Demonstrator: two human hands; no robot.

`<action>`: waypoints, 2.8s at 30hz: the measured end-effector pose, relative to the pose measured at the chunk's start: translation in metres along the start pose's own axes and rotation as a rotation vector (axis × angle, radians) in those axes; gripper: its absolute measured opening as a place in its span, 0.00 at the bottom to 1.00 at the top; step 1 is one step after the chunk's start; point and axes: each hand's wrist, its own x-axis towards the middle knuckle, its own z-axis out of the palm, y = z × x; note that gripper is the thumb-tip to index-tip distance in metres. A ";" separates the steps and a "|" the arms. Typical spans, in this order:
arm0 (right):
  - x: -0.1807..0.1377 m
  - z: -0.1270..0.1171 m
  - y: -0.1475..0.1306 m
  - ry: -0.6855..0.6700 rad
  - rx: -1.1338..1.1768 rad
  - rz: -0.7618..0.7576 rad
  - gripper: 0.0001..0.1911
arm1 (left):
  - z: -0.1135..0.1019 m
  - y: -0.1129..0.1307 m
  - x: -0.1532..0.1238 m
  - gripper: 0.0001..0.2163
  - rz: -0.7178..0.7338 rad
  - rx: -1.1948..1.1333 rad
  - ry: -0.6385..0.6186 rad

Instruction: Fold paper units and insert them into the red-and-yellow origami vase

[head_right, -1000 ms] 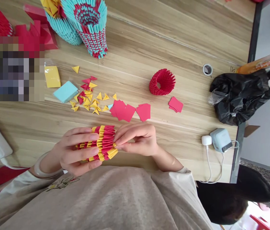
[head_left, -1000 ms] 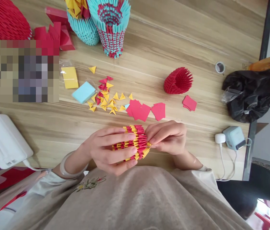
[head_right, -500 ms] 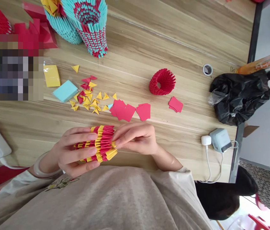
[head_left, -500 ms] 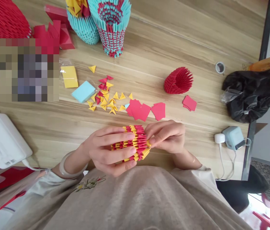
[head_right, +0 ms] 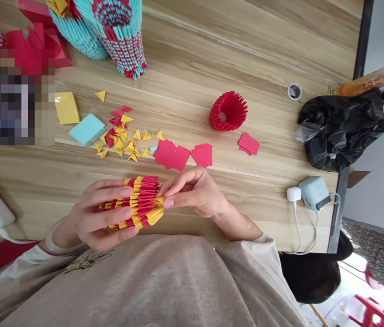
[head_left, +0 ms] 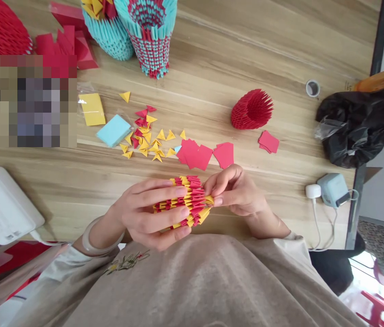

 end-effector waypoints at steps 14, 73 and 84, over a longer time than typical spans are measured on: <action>0.000 -0.004 0.000 -0.026 -0.014 0.031 0.08 | 0.000 0.005 0.016 0.20 0.065 0.032 0.133; 0.000 0.002 0.006 0.274 -0.096 0.017 0.11 | 0.002 -0.021 0.031 0.10 0.373 0.199 0.120; -0.001 0.003 0.002 0.230 -0.397 -0.231 0.05 | 0.006 -0.030 0.029 0.12 0.208 0.003 0.145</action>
